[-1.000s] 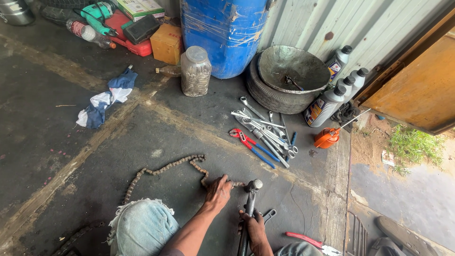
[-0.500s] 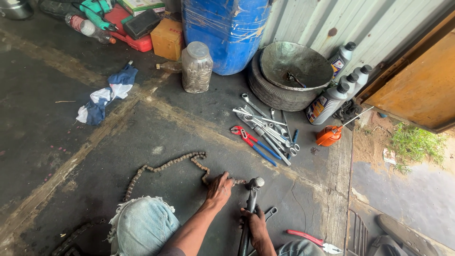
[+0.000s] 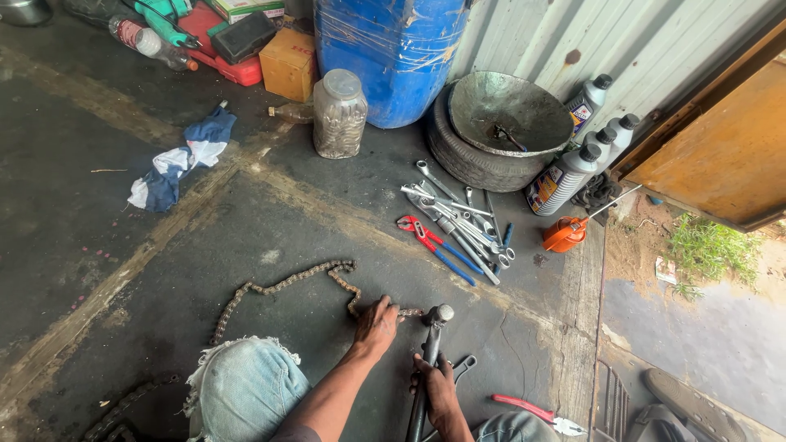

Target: The person sits on the workshop floor working on a motorcycle drive chain. They position a chain link in a chain-breaking tool, tighten the tool by hand, and strike it with a hammer to press the link pin, then handle the chain and tool parts.

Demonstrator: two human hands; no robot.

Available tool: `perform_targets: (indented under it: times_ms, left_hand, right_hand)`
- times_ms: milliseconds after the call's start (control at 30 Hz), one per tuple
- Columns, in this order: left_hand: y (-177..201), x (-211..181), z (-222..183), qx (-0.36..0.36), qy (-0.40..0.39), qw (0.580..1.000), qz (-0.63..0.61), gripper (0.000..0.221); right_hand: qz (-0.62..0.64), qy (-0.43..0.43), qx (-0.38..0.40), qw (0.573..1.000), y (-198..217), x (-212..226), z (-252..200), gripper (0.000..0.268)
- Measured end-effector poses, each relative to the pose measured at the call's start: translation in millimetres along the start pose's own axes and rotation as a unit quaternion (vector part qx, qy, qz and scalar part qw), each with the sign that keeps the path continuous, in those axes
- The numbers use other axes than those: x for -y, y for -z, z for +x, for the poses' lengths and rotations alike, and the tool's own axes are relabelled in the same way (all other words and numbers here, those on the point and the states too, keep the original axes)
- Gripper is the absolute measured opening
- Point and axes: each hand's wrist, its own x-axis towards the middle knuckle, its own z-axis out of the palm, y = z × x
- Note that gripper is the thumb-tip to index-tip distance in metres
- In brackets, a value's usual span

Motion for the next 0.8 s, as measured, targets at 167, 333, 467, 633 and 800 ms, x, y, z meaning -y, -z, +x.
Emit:
perform_targets:
  times_ms: [167, 333, 467, 633, 800]
  left_hand:
    - [2.0, -0.6, -0.3, 0.027, 0.019, 0.999, -0.015, 0.022]
    - [-2.5, 2.5, 0.2, 0.033, 0.072, 0.994, -0.081, 0.021]
    - [32.6, -20.2, -0.6, 0.096, 0.133, 0.982, -0.092, 0.023]
    - [2.5, -3.4, -0.5, 0.047, 0.007, 0.999, 0.019, 0.019]
    - [-3.9, 1.3, 4.0, 0.043, -0.009, 0.998, 0.045, 0.016]
  right_hand:
    - [-0.008, -0.002, 0.004, 1.0, -0.1, -6.5, 2.9, 0.03]
    - [-0.019, -0.011, -0.034, 0.999, 1.8, -13.9, 15.4, 0.032]
    - [-0.05, 0.019, -0.057, 0.997, 6.2, -24.2, 27.5, 0.04]
    - [-0.195, 0.088, -0.121, 0.969, -18.3, 0.8, -9.2, 0.06]
    - [-0.287, 0.112, -0.173, 0.935, -20.8, 9.2, -10.0, 0.077]
